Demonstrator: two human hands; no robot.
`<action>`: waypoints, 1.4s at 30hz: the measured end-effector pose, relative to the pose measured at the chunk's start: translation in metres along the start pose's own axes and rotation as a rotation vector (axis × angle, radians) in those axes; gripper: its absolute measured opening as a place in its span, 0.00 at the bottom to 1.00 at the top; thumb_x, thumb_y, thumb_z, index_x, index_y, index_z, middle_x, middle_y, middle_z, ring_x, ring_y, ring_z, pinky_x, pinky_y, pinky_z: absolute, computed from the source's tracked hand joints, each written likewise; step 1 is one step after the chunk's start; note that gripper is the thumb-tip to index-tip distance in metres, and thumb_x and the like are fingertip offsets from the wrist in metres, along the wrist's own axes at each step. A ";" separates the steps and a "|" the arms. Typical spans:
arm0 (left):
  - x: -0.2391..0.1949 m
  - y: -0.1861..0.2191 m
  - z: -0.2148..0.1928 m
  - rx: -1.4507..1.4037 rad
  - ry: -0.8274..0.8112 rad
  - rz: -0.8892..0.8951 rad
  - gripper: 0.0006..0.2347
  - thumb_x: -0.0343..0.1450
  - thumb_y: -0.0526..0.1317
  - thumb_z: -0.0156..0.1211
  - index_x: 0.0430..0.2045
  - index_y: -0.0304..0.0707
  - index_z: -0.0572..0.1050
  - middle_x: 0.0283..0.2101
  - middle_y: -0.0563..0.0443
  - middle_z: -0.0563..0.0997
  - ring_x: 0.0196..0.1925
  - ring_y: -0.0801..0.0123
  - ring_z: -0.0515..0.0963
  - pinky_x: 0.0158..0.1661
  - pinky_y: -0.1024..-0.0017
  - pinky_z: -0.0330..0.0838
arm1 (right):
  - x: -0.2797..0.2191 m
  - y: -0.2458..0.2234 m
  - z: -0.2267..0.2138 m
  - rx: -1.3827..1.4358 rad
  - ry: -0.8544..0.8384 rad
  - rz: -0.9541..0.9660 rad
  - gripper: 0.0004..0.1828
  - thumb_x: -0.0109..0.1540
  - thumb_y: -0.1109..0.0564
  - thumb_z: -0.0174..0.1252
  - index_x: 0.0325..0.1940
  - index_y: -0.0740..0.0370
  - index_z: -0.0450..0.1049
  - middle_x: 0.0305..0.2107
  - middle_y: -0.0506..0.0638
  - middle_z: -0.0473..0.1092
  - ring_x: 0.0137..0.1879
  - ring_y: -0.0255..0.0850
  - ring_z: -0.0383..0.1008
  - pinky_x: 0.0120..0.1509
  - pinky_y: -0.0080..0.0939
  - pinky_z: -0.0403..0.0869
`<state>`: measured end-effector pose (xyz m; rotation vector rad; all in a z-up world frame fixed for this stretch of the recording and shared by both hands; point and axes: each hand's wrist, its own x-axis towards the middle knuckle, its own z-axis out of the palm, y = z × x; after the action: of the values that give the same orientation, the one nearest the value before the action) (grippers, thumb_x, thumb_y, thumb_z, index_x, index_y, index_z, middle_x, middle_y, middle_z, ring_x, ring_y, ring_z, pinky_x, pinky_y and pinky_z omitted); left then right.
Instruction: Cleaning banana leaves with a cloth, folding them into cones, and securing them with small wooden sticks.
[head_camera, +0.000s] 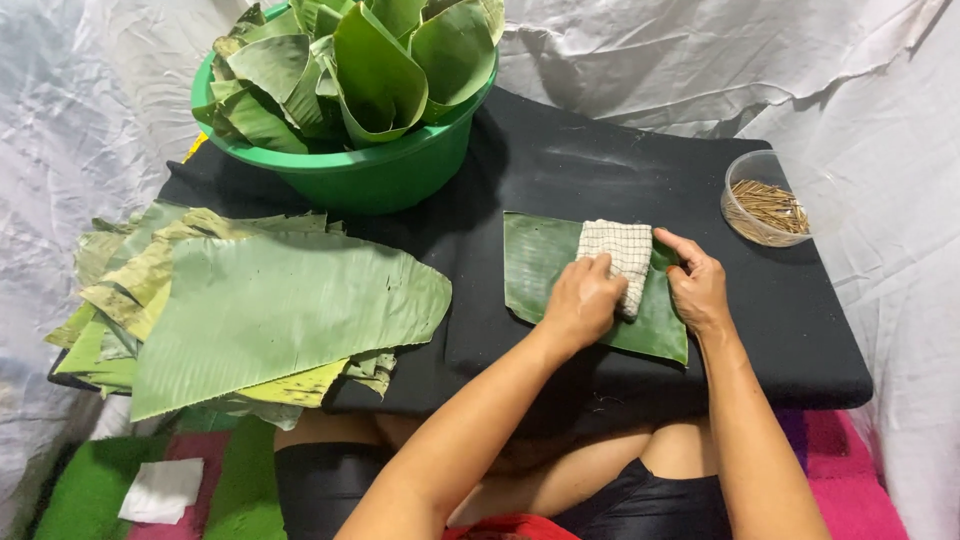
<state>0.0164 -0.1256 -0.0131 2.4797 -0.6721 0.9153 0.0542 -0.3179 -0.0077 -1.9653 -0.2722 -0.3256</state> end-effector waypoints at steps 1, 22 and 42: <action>-0.003 -0.006 0.003 -0.001 0.001 -0.002 0.06 0.64 0.35 0.54 0.22 0.46 0.81 0.33 0.44 0.74 0.32 0.47 0.80 0.33 0.57 0.73 | -0.001 -0.002 0.000 -0.001 -0.002 0.000 0.35 0.54 0.74 0.46 0.62 0.55 0.78 0.54 0.55 0.75 0.66 0.48 0.70 0.68 0.52 0.69; -0.004 -0.019 -0.040 -0.169 -0.434 -0.163 0.23 0.62 0.48 0.70 0.53 0.54 0.77 0.56 0.38 0.72 0.61 0.35 0.75 0.57 0.48 0.72 | -0.001 0.002 -0.003 -0.074 -0.029 0.013 0.29 0.57 0.71 0.51 0.56 0.50 0.81 0.52 0.52 0.75 0.63 0.48 0.72 0.69 0.52 0.68; -0.043 -0.122 -0.011 -0.506 -0.246 -1.155 0.09 0.61 0.49 0.69 0.33 0.60 0.85 0.30 0.62 0.86 0.45 0.63 0.85 0.45 0.63 0.80 | -0.015 -0.102 0.063 -0.799 -0.226 0.006 0.37 0.61 0.30 0.60 0.65 0.55 0.74 0.69 0.68 0.54 0.72 0.67 0.53 0.68 0.79 0.55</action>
<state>0.0509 -0.0096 -0.0602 1.9899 0.4433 -0.0158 0.0123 -0.2205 0.0495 -2.7994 -0.3088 -0.2209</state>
